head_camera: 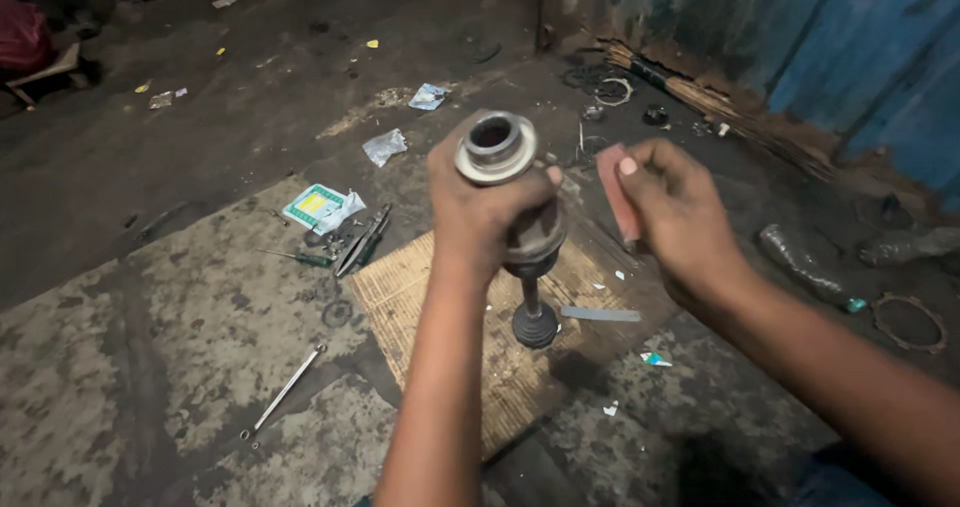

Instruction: The person holds a cylindrical metal mechanical part, likely a driveshaft, and scrubs its surface with a small abrasive pad. The person rotates the part to clean different sections while holding it over a piece of cardboard on the floor.

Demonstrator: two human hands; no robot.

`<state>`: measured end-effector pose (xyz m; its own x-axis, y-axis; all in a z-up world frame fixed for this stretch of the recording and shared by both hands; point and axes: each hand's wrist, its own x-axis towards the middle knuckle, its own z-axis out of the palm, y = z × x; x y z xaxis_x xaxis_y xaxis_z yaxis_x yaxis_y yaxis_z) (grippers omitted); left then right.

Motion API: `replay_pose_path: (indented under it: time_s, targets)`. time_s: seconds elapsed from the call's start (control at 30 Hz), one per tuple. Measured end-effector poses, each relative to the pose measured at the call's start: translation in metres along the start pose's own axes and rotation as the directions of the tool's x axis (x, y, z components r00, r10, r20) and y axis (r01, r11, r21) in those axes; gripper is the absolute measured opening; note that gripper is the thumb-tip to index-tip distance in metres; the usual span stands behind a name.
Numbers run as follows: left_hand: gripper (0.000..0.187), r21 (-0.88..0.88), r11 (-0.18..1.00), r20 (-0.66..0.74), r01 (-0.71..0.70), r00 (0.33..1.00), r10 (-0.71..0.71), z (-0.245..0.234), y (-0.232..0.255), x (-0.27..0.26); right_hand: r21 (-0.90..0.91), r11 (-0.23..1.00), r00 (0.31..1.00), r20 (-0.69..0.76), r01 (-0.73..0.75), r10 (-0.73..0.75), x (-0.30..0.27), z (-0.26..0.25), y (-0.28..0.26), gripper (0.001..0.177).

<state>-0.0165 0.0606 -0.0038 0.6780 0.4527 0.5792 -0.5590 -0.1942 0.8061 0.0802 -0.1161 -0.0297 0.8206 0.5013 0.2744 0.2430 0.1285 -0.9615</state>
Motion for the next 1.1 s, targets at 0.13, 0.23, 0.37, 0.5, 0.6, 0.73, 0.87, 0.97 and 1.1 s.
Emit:
replay_pose_path:
  time_s: [0.13,0.23,0.37,0.5,0.6,0.73,0.87,0.97,1.1]
  targets:
    - [0.032,-0.091,0.991,0.108,0.099,0.99,-0.089,-0.023,0.002,0.001,-0.042,0.999,0.999,0.045,-0.004,0.006,-0.005,0.005,-0.002,0.017]
    - [0.029,-0.224,0.967,0.224,0.124,0.972,-0.072,-0.035,0.002,-0.001,-0.043,0.998,0.998,0.043,-0.037,0.038,-0.008,0.01,-0.003,0.015]
    - [0.029,-0.267,0.946,0.241,0.181,0.964,-0.116,-0.041,0.003,-0.004,0.008,1.0,0.996,0.087,-0.003,0.003,-0.007,0.017,0.0,0.015]
    - [0.028,-0.261,0.951,0.209,0.165,0.972,-0.111,-0.045,0.005,-0.007,-0.011,1.0,0.994,0.105,-0.003,0.004,-0.009,0.026,0.0,0.017]
    - [0.029,-0.271,0.947,0.185,0.169,0.975,-0.121,-0.046,0.006,-0.007,-0.03,0.998,0.992,0.115,-0.046,0.049,-0.012,0.034,-0.006,0.018]
    - [0.028,-0.246,0.956,0.157,0.161,0.98,-0.124,-0.046,0.006,-0.007,-0.047,0.986,0.977,0.131,-0.16,0.165,-0.021,0.043,-0.018,0.02]
    - [0.026,-0.176,0.974,0.147,0.143,0.982,-0.118,-0.04,0.005,-0.005,-0.019,0.982,0.969,0.157,-0.19,0.19,-0.04,0.054,-0.022,0.02]
    - [0.028,-0.158,0.979,0.113,0.13,0.987,-0.113,-0.031,0.003,-0.005,-0.037,0.991,0.987,0.09,-0.131,0.134,-0.038,0.055,-0.019,0.02]
    - [0.026,-0.156,0.986,0.072,0.062,0.996,-0.051,-0.018,-0.001,-0.005,0.112,0.983,0.988,0.064,-0.144,0.137,-0.028,0.049,-0.02,0.02]
